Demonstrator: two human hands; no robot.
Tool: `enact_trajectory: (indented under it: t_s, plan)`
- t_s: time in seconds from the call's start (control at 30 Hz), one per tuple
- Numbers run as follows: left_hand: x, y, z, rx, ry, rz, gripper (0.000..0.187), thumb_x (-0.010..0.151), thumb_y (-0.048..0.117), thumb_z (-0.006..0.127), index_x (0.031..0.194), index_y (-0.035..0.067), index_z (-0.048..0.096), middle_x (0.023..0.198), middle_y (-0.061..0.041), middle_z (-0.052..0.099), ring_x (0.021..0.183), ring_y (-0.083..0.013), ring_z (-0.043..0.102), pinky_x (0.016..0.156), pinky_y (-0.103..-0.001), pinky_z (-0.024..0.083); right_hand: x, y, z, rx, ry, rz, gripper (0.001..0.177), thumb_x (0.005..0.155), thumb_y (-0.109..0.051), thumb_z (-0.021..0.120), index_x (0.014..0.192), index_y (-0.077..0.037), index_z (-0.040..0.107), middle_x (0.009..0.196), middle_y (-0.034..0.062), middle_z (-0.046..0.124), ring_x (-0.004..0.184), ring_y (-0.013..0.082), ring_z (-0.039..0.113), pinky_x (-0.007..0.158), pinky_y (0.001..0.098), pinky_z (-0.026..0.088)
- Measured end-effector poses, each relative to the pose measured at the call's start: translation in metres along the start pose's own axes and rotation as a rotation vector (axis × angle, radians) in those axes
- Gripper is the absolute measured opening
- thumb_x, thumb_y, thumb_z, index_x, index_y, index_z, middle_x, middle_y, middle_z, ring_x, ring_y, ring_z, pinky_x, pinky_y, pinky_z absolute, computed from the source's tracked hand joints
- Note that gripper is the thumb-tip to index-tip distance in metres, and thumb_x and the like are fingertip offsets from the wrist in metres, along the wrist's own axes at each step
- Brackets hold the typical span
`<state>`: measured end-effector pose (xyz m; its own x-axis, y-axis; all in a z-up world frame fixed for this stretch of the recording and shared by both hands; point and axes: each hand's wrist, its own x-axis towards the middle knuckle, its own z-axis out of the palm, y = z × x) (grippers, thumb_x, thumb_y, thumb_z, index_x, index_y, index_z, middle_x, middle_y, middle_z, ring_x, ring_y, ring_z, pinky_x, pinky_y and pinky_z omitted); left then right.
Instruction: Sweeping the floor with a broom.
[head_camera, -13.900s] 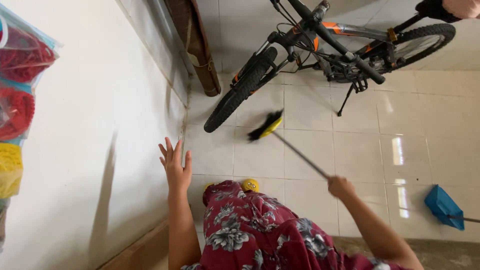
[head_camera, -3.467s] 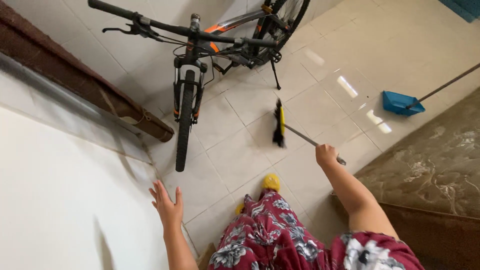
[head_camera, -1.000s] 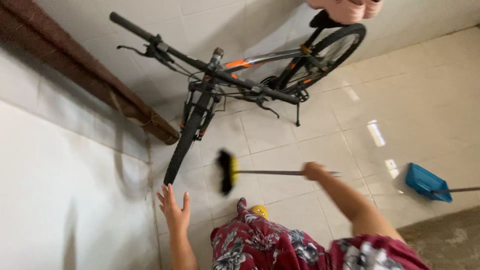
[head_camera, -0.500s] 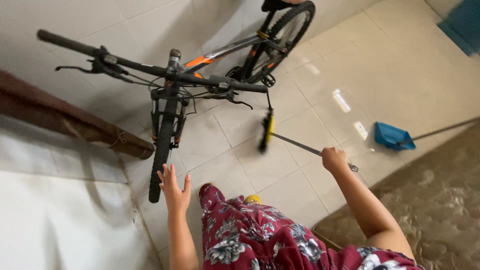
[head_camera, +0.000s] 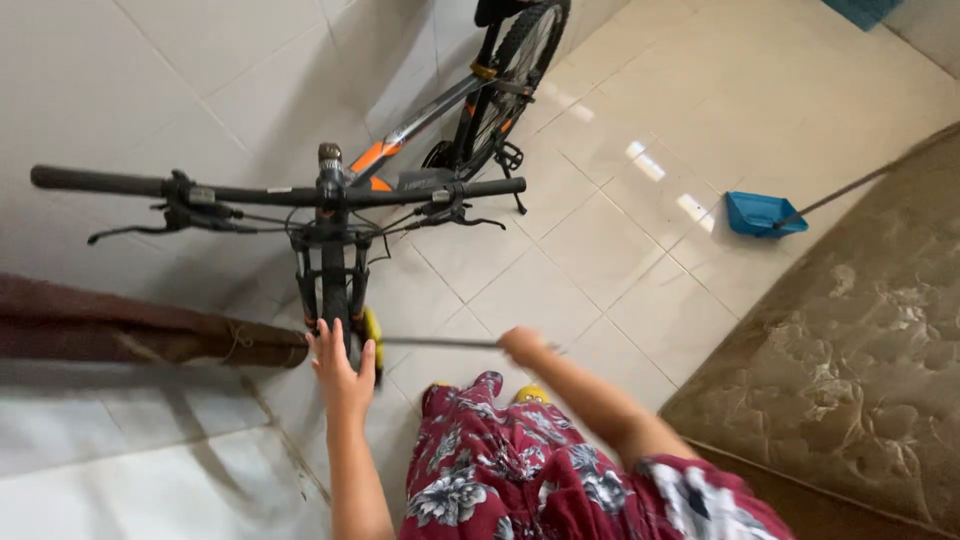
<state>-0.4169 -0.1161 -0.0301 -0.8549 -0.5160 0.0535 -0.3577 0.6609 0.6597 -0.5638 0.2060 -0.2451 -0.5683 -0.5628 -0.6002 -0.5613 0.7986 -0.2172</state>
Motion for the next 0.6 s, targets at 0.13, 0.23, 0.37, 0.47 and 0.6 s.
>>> enact_trajectory:
  t_s: [0.13,0.23,0.37,0.47,0.6]
  plan:
    - [0.023,-0.016,-0.001,0.010,0.010,0.080,0.075,0.095,0.045,0.064,0.158,0.012,0.038,0.170,-0.017,0.025,0.158,-0.0429,0.013,0.119,-0.070,0.019,0.029,-0.043,0.039,-0.028,-0.075,0.096,0.023,0.097,-0.022,0.068,0.117,-0.014,0.077,0.114,0.0126,0.075,0.107,0.0319,0.073,0.085,0.0440,0.060]
    - [0.041,-0.027,-0.012,0.001,-0.043,0.073,0.075,0.096,0.043,0.064,0.159,0.011,0.037,0.170,-0.019,0.024,0.158,-0.0458,0.011,0.117,-0.072,0.017,0.031,-0.004,0.022,-0.118,-0.138,0.112,0.036,0.094,-0.012,0.064,0.126,-0.028,0.068,0.118,0.0076,0.071,0.110,0.0295,0.071,0.087,0.0470,0.059]
    - [0.057,-0.056,-0.023,0.025,-0.076,0.092,0.073,0.095,0.043,0.064,0.158,0.013,0.039,0.170,-0.018,0.027,0.158,-0.0451,0.015,0.118,-0.071,0.019,-0.012,0.110,-0.021,-0.016,-0.134,0.380,0.029,0.089,-0.020,0.072,0.117,-0.024,0.072,0.115,0.0056,0.075,0.108,0.0266,0.073,0.085,0.0453,0.060]
    - [0.069,-0.064,-0.024,0.037,-0.073,0.103,0.073,0.095,0.042,0.066,0.157,0.013,0.040,0.169,-0.018,0.028,0.157,-0.0450,0.016,0.118,-0.070,0.019,-0.066,0.144,-0.086,-0.020,-0.022,0.629,0.021,0.089,-0.019,0.072,0.109,-0.019,0.076,0.113,0.0074,0.077,0.107,0.0278,0.074,0.083,0.0461,0.060]
    - [0.076,-0.076,-0.007,0.007,-0.091,0.172,0.073,0.094,0.038,0.067,0.155,0.009,0.041,0.168,-0.022,0.027,0.157,-0.0470,0.016,0.118,-0.069,0.018,-0.085,0.165,-0.079,-0.155,0.183,0.722,0.020,0.098,-0.015,0.061,0.101,-0.016,0.080,0.104,0.0103,0.081,0.099,0.0274,0.079,0.076,0.0406,0.062]
